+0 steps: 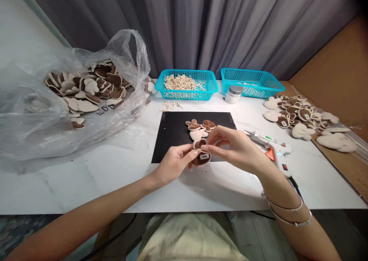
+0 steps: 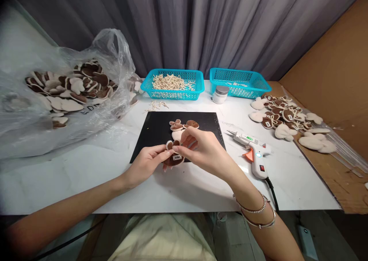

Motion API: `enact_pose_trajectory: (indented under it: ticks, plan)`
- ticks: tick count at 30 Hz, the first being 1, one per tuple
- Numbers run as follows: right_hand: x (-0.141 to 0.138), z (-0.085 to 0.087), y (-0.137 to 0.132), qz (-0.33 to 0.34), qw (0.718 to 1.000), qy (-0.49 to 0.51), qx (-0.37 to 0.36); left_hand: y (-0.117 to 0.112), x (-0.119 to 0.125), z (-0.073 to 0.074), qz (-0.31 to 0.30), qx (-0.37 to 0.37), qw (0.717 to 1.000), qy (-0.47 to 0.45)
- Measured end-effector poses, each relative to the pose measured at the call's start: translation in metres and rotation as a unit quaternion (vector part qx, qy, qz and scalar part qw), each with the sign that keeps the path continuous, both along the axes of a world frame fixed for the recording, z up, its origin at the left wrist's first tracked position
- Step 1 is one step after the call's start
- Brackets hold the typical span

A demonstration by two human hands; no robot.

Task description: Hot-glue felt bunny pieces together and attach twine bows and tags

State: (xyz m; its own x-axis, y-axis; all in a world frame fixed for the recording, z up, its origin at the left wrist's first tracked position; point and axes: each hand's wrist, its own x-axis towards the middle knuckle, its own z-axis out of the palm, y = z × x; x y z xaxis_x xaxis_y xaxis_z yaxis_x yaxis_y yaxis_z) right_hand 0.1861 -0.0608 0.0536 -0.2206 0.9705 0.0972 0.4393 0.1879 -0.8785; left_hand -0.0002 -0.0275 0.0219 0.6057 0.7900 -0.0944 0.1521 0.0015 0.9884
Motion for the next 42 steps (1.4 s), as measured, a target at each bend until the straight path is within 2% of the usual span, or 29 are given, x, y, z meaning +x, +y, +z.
enact_pose_trajectory:
  ticks: [3, 6, 12, 21, 25, 33, 38, 42]
  plan:
    - [0.006, 0.003, 0.001, 0.021, 0.997, -0.04, -0.068, 0.001, 0.0, 0.0, 0.007, 0.007, 1.0, -0.003]
    - [0.008, 0.004, 0.003, 0.052, 0.99, -0.073, -0.105, 0.0, -0.001, 0.001, -0.004, 0.006, 1.0, -0.024]
    - [0.003, -0.002, 0.01, 0.082, 0.974, 0.008, -0.21, -0.001, -0.002, -0.001, -0.021, 0.011, 0.999, -0.043]
    - [-0.001, -0.006, 0.017, 0.115, 0.96, 0.105, -0.232, -0.005, -0.003, -0.002, 0.003, 0.035, 0.998, -0.051]
    - [-0.001, -0.007, 0.018, 0.108, 0.952, 0.145, -0.249, -0.002, -0.004, -0.002, -0.005, 0.018, 0.998, -0.054]
    - [0.0, -0.014, 0.02, 0.082, 0.951, 0.158, -0.255, 0.005, -0.002, 0.005, -0.028, -0.023, 0.998, -0.056]
    - [0.001, -0.015, 0.021, 0.096, 0.946, 0.163, -0.262, 0.006, -0.003, 0.002, 0.007, -0.024, 0.999, -0.046]
    - [0.001, -0.016, 0.021, 0.116, 0.937, 0.179, -0.276, 0.008, -0.005, 0.001, -0.001, -0.036, 0.997, -0.075]
